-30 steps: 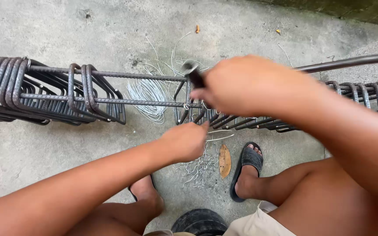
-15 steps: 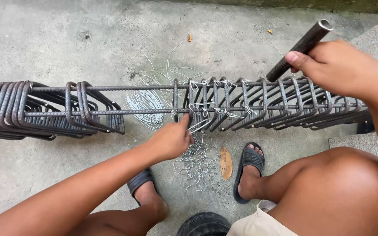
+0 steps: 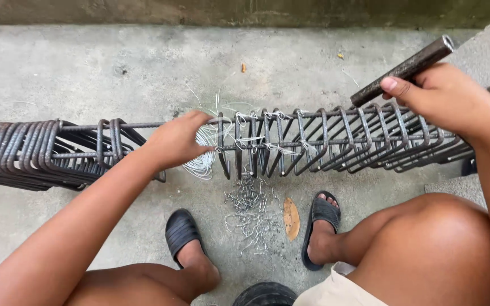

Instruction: The person ties a rebar cage using thin metal wire and a twisting tool. They wrap the wire around the intersections of the rebar and twist it to secure the structure.

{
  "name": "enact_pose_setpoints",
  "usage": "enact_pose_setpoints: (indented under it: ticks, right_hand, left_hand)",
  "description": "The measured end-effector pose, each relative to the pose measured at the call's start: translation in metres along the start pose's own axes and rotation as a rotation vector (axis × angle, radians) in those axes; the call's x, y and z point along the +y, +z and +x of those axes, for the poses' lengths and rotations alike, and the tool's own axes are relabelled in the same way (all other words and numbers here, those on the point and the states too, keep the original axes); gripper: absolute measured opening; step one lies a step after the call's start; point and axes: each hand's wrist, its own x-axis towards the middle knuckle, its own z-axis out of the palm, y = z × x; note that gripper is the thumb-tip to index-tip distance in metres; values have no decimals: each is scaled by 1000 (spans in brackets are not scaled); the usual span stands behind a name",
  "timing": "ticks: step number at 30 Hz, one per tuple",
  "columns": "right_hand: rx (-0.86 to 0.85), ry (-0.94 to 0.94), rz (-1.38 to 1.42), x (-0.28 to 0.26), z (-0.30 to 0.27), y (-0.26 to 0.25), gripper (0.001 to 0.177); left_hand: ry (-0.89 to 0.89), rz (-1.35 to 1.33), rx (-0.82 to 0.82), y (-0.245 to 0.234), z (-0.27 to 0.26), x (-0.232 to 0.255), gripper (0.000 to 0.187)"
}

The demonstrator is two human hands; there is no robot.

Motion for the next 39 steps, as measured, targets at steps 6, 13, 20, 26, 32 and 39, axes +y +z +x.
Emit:
enact_pose_setpoints:
  ticks: [6,13,20,26,32,39]
  right_hand:
    - [-26,59,-212,7,0,1,43]
    - [-5,156,-76,54,11,12,49]
    - [-27,139,-195,85,23,15,57]
    - [-3,132,-123,89,23,18,58]
    - [-4,119,-123,89,24,18,59]
    - [-26,160,-256,79,28,19,65]
  left_hand:
    - [121,305,-243,1,19,10,128]
    - [166,288,-190,31,37,-8,127]
    - [190,221,-152,34,40,-13,127]
    - [178,179,-133,36,40,-14,131]
    - [189,190,-107,39,41,-15,131]
    - [241,206,-119,41,43,-16,131]
